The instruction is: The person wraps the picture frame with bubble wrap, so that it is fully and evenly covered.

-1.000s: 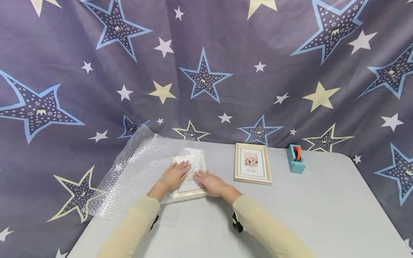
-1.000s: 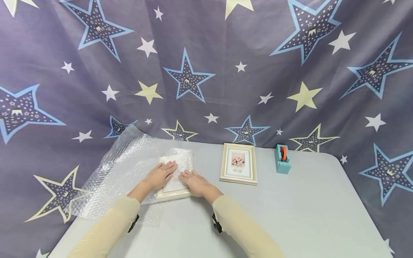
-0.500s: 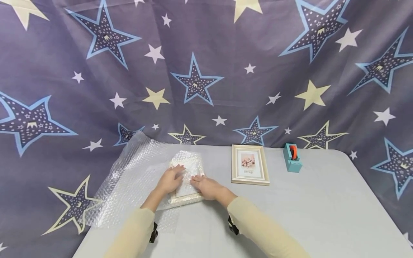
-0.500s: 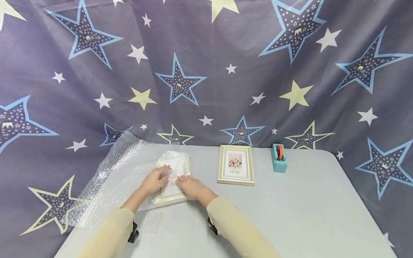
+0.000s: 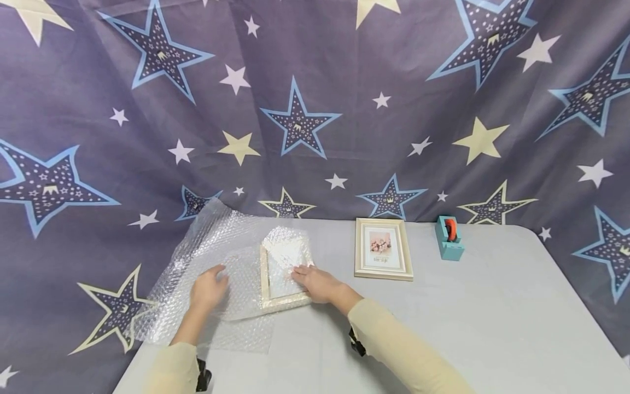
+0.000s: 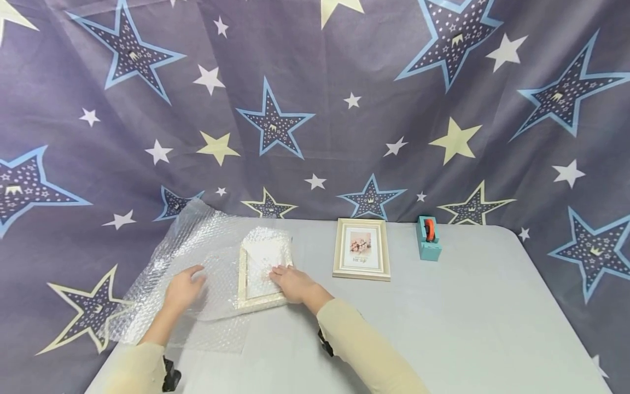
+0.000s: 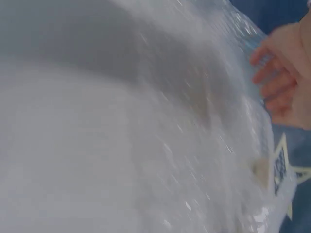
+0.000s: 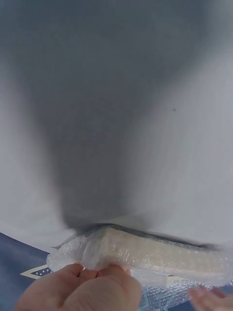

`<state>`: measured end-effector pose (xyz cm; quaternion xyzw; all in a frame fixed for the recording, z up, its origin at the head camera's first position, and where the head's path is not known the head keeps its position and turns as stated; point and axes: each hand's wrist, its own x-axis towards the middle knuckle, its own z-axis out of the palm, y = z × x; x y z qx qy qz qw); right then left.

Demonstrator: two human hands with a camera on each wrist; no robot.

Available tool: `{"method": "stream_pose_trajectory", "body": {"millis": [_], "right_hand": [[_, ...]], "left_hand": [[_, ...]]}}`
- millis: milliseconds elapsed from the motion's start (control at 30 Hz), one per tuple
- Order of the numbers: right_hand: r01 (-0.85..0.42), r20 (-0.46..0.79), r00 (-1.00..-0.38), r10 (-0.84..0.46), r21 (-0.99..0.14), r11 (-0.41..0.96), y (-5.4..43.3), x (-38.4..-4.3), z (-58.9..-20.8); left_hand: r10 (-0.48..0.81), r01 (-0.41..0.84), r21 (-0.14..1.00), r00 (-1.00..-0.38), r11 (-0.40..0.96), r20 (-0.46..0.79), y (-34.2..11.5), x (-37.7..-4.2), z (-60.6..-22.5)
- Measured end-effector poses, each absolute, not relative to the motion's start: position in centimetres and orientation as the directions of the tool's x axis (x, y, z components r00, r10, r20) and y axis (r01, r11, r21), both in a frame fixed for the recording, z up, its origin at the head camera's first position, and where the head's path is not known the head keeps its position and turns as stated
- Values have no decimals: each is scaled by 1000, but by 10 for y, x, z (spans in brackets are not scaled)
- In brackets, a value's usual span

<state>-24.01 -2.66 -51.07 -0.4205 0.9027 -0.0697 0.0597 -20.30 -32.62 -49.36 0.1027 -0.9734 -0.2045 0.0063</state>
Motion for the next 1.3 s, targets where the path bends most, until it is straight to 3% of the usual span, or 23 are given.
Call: {"method": "stream_pose_trajectory", "body": {"millis": [167, 300, 567, 900, 1300], "right_hand": [[-745, -62, -643, -764, -182, 642, -27, -240, -511], [-746, -54, -641, -766, -190, 638, -26, -240, -510], [-748, -39, -637, -770, -207, 630, -24, -240, -508], [-750, -35, -635, -772, -211, 627, -24, -239, -513], [-751, -25, -638, -770, -205, 628, -24, -238, -512]], "left_hand": [[-371, -388, 233, -922, 892, -114, -353, -183, -494], [-426, -446, 196, -894, 873, -140, -366, -172, -494], [-457, -477, 300, -879, 826, -139, -372, -168, -488], [-471, -490, 312, -871, 814, -138, -378, -165, -502], [-548, -443, 589, -836, 676, 0, -370, -170, -487]]}}
